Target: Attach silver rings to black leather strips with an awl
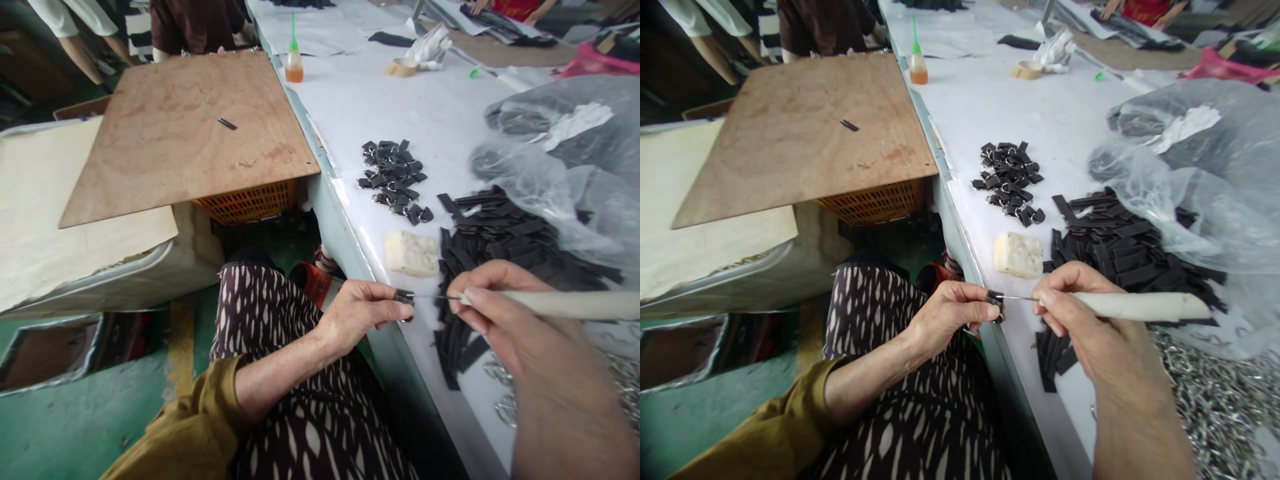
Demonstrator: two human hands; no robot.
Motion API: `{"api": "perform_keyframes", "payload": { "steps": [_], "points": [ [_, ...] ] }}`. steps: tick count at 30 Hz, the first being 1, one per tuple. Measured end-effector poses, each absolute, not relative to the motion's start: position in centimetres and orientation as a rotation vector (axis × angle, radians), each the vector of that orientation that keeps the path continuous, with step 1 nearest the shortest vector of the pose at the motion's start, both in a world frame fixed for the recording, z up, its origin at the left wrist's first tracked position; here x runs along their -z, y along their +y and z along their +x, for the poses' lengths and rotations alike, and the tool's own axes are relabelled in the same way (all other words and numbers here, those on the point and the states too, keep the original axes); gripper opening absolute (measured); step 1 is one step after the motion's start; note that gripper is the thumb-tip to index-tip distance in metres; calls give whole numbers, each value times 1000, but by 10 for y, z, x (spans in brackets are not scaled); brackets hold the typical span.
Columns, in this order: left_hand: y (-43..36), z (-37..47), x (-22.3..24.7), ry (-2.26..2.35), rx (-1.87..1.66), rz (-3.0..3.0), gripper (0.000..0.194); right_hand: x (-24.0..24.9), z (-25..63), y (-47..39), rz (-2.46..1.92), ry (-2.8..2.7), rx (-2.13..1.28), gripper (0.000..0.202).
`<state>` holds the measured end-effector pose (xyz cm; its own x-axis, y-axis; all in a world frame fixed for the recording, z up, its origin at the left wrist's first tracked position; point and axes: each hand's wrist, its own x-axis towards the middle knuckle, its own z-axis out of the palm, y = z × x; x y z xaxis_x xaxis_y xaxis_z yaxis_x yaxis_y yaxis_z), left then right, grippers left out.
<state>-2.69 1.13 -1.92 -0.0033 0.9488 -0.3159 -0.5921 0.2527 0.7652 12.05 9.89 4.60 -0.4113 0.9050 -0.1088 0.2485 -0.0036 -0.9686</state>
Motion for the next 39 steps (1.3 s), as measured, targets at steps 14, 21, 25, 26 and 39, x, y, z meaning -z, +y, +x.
{"api": "perform_keyframes", "payload": {
  "steps": [14, 21, 25, 26, 39],
  "points": [
    [10, -28, 17, 985, -1254, 515, 25, -37, 123, 104, -1178, -1778, -1587, 17],
    [9, -30, 8, 1089, -1155, 616, 29, -35, 127, 109, -1183, -1856, -1677, 20],
    [8, -30, 11, 1120, -1088, 660, 27, -34, 125, 110, -1221, -1877, -1670, 22],
    [8, -29, 12, 1125, -1078, 662, 26, -34, 124, 109, -1235, -1875, -1656, 23],
    [11, -24, 31, 996, -1102, 445, 22, -52, 117, 96, -1314, -1617, -1298, 9]
  ]
}}
